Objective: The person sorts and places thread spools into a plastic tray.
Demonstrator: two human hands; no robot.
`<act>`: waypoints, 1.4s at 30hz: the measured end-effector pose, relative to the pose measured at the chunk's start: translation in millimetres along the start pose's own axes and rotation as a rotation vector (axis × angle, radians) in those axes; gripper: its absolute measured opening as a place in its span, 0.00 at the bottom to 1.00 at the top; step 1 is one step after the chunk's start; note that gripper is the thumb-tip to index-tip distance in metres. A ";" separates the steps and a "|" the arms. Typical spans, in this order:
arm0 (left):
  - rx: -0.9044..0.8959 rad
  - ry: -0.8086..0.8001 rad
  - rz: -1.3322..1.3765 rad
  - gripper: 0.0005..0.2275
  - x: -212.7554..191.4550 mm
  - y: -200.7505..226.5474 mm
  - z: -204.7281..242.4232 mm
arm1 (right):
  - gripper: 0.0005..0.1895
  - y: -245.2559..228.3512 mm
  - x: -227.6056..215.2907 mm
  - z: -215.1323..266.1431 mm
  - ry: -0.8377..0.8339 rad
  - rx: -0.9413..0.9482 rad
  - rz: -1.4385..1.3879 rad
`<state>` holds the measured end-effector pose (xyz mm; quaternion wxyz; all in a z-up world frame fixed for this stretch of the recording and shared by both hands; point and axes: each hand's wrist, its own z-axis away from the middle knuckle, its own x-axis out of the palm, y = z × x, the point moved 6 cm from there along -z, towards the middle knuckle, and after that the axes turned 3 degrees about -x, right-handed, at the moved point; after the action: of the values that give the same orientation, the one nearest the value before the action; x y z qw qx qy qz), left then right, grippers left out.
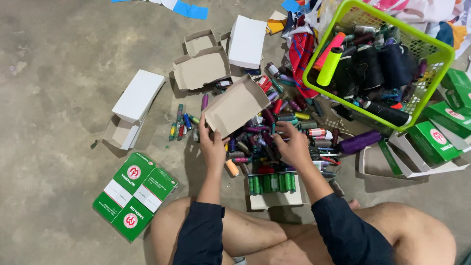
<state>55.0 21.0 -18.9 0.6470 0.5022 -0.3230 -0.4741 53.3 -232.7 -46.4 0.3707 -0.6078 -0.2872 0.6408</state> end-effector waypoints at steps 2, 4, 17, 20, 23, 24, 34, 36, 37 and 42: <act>-0.003 0.002 0.001 0.28 0.6 -3.1 0.0 | 0.20 6.2 6.2 -0.7 -0.014 0.001 -0.012; -0.003 0.004 0.001 0.27 0.1 -5.4 -2.9 | 0.20 6.8 8.7 -2.3 -0.025 -0.001 -0.026; 0.330 0.066 -0.756 0.26 4.0 -15.5 -2.6 | 0.19 7.6 21.1 -1.3 -0.095 -0.096 0.004; 0.450 0.039 -0.657 0.23 11.0 0.8 5.2 | 0.20 6.6 22.1 0.2 -0.129 -0.115 0.012; 0.570 0.002 -0.592 0.20 17.0 -3.9 6.8 | 0.20 -5.5 23.5 6.2 -0.193 -0.140 0.023; 0.634 -0.016 -0.583 0.19 21.5 -6.2 5.0 | 0.21 -12.2 22.9 6.5 -0.214 -0.157 0.032; 0.525 -0.289 -0.622 0.18 30.4 -39.4 -1.7 | 0.23 -80.4 -71.5 15.0 -0.378 -0.100 -0.018; 0.531 -0.295 -0.623 0.18 30.1 -36.6 0.4 | 0.23 -100.5 -103.3 16.0 -0.316 -0.078 0.020; 0.531 -0.299 -0.624 0.18 28.3 -40.2 -1.3 | 0.23 -100.5 -111.5 17.1 -0.314 -0.075 0.018; 0.518 -0.344 -0.643 0.17 32.8 -45.1 -3.3 | 0.17 -78.9 -156.4 30.8 -0.224 -0.062 0.239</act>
<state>56.1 -10.8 -64.9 0.2566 0.6362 -0.3616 -0.6314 30.6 -314.9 109.7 0.2385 -0.5735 -0.2721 0.7350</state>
